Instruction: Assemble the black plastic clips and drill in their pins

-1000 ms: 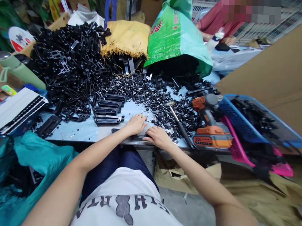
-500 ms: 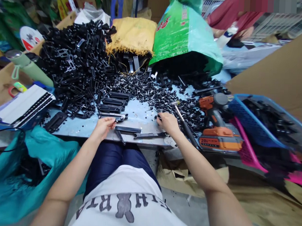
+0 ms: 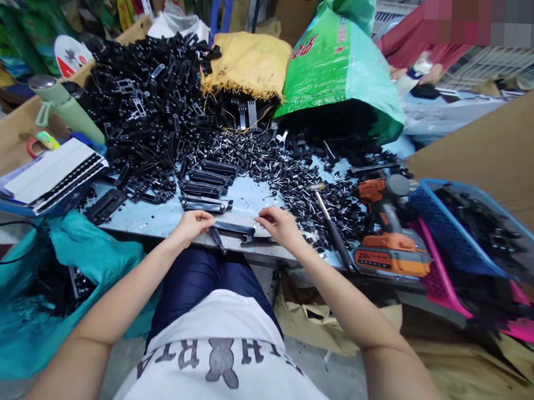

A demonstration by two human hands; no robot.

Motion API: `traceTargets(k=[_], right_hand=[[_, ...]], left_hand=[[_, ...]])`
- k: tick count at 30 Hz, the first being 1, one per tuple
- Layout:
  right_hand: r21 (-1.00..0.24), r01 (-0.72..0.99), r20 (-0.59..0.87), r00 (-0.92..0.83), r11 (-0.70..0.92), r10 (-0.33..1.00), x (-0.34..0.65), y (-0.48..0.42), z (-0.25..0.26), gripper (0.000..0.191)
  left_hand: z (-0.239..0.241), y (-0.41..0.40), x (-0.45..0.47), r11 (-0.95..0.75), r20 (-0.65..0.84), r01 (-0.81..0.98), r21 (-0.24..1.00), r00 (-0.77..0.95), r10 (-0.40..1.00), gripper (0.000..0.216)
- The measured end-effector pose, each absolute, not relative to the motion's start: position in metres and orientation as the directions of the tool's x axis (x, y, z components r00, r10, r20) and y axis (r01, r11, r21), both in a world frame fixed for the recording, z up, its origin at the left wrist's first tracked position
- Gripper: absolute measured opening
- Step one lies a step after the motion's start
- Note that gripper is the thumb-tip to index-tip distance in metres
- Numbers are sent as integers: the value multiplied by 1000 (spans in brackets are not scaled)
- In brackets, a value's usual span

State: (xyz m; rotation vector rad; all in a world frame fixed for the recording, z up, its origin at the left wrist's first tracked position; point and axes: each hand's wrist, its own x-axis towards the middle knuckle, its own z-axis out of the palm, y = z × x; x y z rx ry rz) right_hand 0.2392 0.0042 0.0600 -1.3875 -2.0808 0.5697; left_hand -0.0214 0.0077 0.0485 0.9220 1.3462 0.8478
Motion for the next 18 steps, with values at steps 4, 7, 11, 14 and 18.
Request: traceTargets(k=[4,7,11,14,18], right_hand=[[-575,716,179,-362,396,915,232,-1,54,28],[-438,744,221,-455,504,863,231,-7,54,28],[-333,753,270,-501,568,822,231,-14,52,34],[-334,748,298,-493,573,818,232,-14,41,33],[-301,692,318,-575,656,754,239,-17,20,28]], left_hand=[[40,10,-23,410,-411,48,911,6,912,44],[32,9,-22,442,-445,112,890,10,895,44],[26,10,-22,454,-462,139,880,26,887,43],[25,14,-23,455,-468,172,874,43,883,39],[24,10,-25,267,-298,370,890,28,954,31]])
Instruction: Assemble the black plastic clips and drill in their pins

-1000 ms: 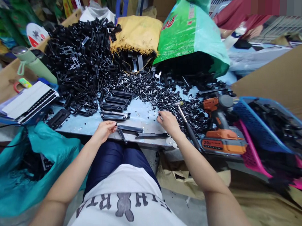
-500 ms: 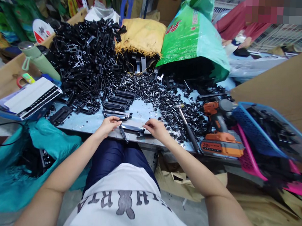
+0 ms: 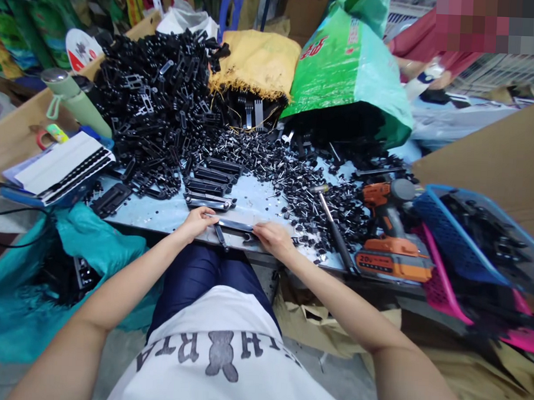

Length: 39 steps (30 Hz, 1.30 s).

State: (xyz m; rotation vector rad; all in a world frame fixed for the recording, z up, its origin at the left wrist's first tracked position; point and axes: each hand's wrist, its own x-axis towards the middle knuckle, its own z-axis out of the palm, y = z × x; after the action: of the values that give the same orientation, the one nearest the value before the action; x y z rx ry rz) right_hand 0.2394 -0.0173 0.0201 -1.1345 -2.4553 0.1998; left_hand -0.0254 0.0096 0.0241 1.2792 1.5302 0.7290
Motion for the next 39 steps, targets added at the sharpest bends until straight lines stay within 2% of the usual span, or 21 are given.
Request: traceTargets(k=[2,4,5,7,8,11,14,16,19,21,22,23,25,27,28,30,31,33,36,38,39], right_hand=[[-285,687,311,-594,669,742,247,-21,14,30],[-224,720,258,-607,657,752,256,-25,12,40],[-174,752,227,-597,635,769,260,-25,12,46],[-56,822,182,-550,567,815,265,-25,12,57],[-5,846,176,-525,534,833,266,-23,12,60],[74,854,206,-518,515,830,265,-17,17,63],[42,800,260,-588,599,766,263,-17,40,65],[-75,693,251,-683,717,687,263,-24,62,67],[-391,395,214,-839,831,500,256,-43,91,70],[-621,156,262,-882,768,391,238,-59,97,68],[-712,31,342,-857,701,385,225,-67,96,66],[-774,-91,451,-774,626,445,209,-73,92,63],[-804,-292,595,-421,518,685,171,-80,79,58],[-791,-392,530,-59,469,846,135,-75,64,54],[-800,-405,472,30,443,881,120,-69,58,53],[-858,-328,413,17,396,911,107,-51,50,50],[-895,-214,403,-11,391,915,110,-40,49,48],[-893,158,422,-24,421,906,140,-21,54,48],[-635,693,581,137,341,803,233,-4,74,50],[-449,888,643,243,100,727,309,0,91,59],[-364,929,651,301,-61,697,346,0,98,68]], left_hand=[[24,3,-25,-37,4,567,823,58,998,29],[23,-4,-21,-396,270,685,611,289,918,30],[23,-5,-18,-550,321,675,492,447,835,31],[20,-3,-6,-744,299,589,316,682,667,35],[19,0,2,-783,270,566,258,736,621,36],[15,11,24,-760,238,629,164,723,649,41],[20,8,30,-713,272,672,201,661,700,51],[33,-9,25,-713,317,637,293,639,701,57],[66,-51,15,-723,400,444,529,622,674,63],[87,-78,15,-688,440,259,678,607,662,65],[95,-89,17,-672,484,167,721,573,662,64],[101,-98,21,-664,539,93,742,505,674,63],[104,-109,30,-691,662,16,723,270,699,58],[97,-111,37,-749,744,88,657,83,663,55],[90,-109,37,-768,772,171,617,59,633,57],[74,-96,30,-796,822,367,480,129,555,66],[64,-86,21,-791,829,469,393,191,525,71],[45,-58,-3,-739,803,637,216,315,507,77],[21,-14,-42,-647,586,755,106,479,654,74],[13,9,-56,-604,412,788,124,513,753,70],[11,17,-56,-568,343,811,142,497,797,71]])
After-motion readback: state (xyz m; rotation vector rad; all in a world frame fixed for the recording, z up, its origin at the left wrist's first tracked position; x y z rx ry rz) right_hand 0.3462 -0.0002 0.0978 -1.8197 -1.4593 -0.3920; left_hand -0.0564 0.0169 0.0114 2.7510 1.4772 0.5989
